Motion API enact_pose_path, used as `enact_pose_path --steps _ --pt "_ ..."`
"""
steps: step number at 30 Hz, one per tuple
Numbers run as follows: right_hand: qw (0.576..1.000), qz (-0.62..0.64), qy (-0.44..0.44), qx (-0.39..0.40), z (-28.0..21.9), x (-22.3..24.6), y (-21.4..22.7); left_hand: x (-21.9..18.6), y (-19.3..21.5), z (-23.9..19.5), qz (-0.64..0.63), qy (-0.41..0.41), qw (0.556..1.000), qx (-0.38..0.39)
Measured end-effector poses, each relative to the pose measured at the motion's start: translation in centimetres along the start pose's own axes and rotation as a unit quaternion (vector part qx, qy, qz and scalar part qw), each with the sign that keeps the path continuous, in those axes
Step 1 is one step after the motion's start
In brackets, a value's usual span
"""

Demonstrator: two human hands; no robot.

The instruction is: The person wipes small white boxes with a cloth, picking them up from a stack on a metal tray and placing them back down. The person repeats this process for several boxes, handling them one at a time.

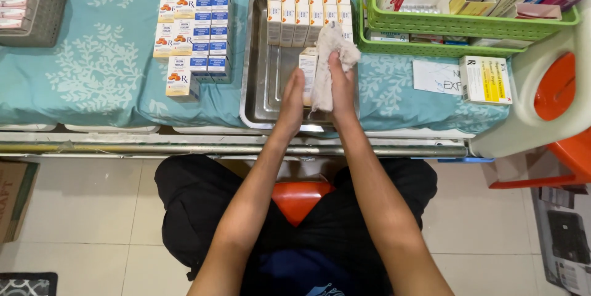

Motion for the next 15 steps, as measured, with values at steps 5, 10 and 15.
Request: enact_pose_path --steps 5,10,15 --pt "0.996 -0.074 -0.038 0.016 0.0 -1.9 0.8 0.3 -0.5 -0.1 -0.118 -0.068 0.989 0.054" --pt "0.969 -0.221 -0.080 0.071 -4.5 -2.8 2.6 5.5 4.0 1.9 -0.343 0.026 0.938 0.034" --pt "0.935 -0.284 -0.127 0.168 -6.7 -2.3 4.5 7.4 6.8 2.9 -0.397 0.049 0.916 0.016"
Point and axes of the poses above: each hand's wrist, its own z-axis towards the middle knuckle, its own y-axis out of the back of the hand, x = y × z, the point moved 2 cm from there along z, towards the middle knuckle, and after that the axes turned 10 degrees about x, right-handed, at the moved point
